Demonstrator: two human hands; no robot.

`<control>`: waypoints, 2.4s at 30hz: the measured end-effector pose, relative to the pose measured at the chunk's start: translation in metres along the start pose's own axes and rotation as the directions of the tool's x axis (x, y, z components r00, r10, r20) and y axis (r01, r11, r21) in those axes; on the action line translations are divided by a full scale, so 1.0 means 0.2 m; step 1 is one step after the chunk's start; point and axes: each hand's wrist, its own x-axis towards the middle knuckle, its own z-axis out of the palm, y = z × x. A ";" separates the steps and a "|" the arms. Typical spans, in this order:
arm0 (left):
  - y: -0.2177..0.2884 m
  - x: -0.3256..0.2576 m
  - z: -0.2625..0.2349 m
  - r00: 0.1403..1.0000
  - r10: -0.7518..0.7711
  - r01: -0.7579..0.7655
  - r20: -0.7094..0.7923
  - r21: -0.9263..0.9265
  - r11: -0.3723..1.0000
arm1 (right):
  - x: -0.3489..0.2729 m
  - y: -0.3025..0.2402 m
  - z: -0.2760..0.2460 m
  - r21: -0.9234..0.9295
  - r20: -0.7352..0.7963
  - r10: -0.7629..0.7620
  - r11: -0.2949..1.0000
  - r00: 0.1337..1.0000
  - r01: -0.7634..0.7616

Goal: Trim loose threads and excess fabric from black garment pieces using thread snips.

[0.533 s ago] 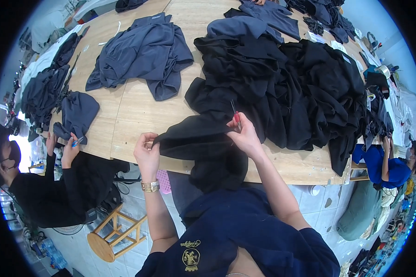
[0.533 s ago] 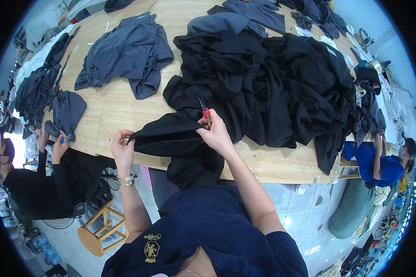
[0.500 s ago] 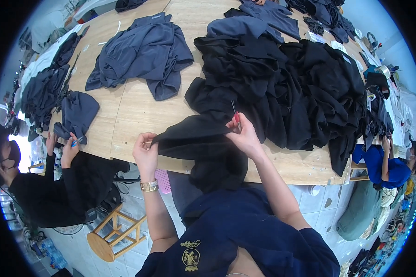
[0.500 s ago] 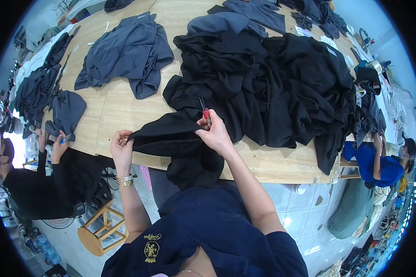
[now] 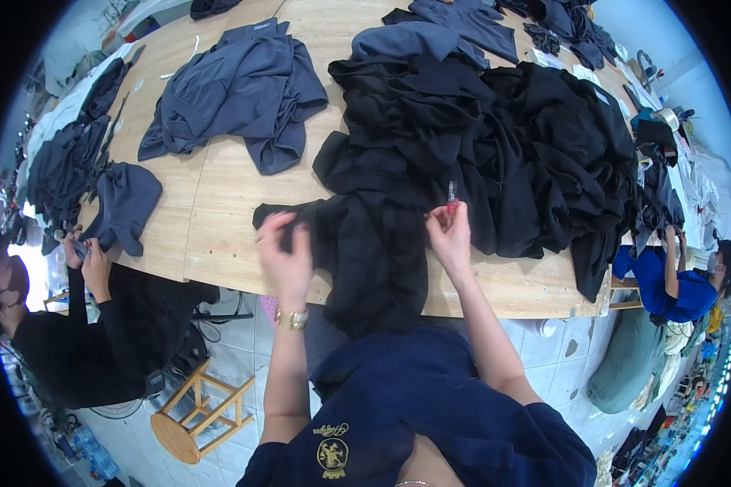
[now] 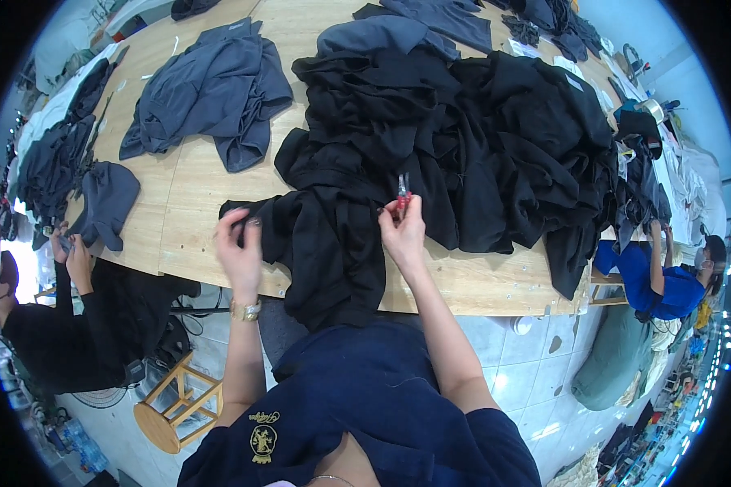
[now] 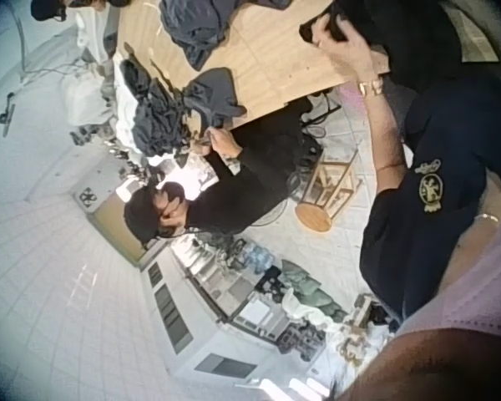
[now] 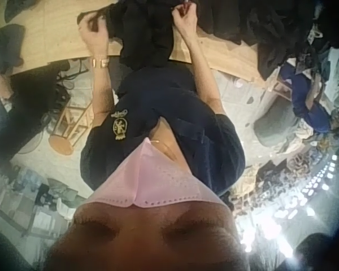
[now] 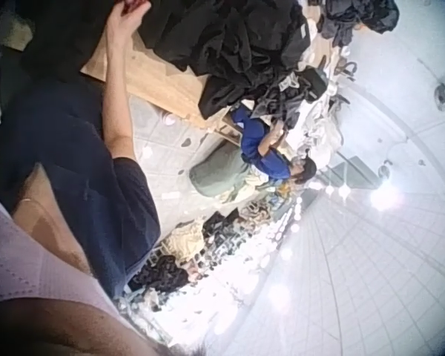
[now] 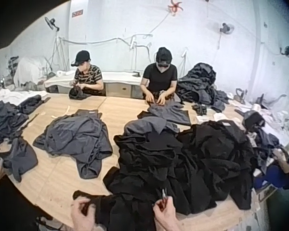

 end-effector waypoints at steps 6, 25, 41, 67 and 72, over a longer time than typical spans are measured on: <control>0.08 0.05 0.26 0.836 0.225 -0.456 0.500 0.408 0.791 | -0.02 0.02 0.11 -0.382 0.026 -0.126 0.916 0.992 0.126; 0.05 0.07 -0.07 0.925 -0.236 0.274 0.297 -0.091 0.957 | -0.37 -0.37 0.18 0.238 0.479 -0.593 0.797 0.647 0.554; 0.12 0.01 -0.01 0.841 -0.031 0.510 0.540 -0.772 0.379 | -0.15 -0.20 0.12 0.428 0.327 0.059 0.880 0.943 -0.204; 0.06 -0.22 0.16 0.357 -0.766 0.394 0.535 -0.829 -0.396 | -0.12 -0.19 0.23 -0.024 0.032 -0.188 0.982 0.982 0.188; 0.23 -0.20 0.05 0.589 -0.681 0.503 0.434 -0.857 -0.112 | -0.23 -0.18 0.05 -0.064 0.065 -0.198 0.977 0.978 0.202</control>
